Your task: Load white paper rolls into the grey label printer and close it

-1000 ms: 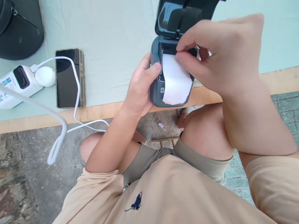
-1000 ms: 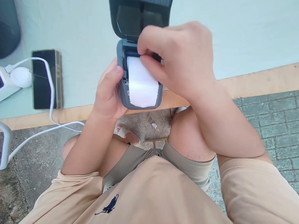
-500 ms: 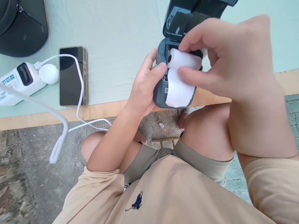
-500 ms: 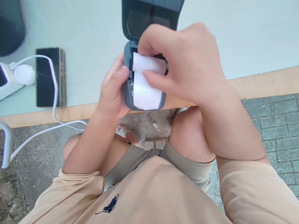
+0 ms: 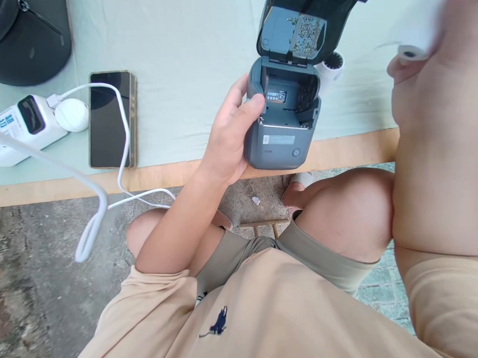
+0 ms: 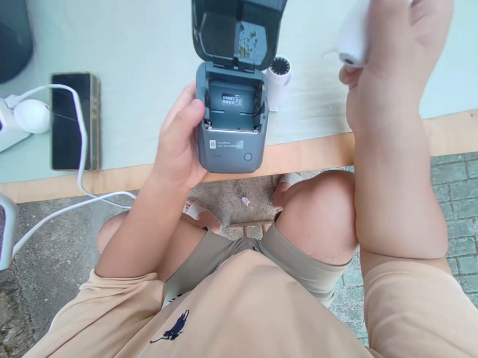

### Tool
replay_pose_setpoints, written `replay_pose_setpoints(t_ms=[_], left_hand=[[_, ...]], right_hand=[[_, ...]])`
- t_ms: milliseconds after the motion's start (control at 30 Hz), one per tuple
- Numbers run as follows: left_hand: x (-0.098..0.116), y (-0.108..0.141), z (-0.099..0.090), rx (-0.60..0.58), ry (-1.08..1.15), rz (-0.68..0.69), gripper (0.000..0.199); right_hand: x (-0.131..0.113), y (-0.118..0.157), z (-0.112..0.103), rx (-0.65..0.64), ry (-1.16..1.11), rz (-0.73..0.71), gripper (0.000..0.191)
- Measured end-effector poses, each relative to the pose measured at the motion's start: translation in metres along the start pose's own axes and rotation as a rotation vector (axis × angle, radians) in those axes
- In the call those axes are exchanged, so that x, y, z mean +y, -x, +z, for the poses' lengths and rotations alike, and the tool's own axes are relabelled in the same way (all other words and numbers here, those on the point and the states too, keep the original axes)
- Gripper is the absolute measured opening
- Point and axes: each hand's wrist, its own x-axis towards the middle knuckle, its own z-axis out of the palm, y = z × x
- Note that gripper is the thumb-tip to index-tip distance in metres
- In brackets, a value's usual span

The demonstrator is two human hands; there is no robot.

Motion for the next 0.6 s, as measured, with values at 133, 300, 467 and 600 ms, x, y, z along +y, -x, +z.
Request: replay_pose_setpoints(t_ms=[133, 300, 467, 600], left_hand=[[-0.001, -0.001, 0.0, 0.004, 0.017, 0.001, 0.017], [-0.001, -0.001, 0.0, -0.007, -0.002, 0.013, 0.018], [0.0, -0.001, 0.0, 0.033, 0.001, 0.021, 0.017], [0.001, -0.001, 0.001, 0.051, -0.012, 0.027, 0.019]], right_hand=[[0.011, -0.006, -0.001, 0.056, 0.253, -0.224, 0.038], [0.003, 0.001, -0.002, -0.155, 0.453, -0.119, 0.047], [-0.028, 0.019, 0.005, 0.052, 0.428, -0.367, 0.042], [-0.031, 0.026, 0.019, -0.285, 0.516, -0.301, 0.053]])
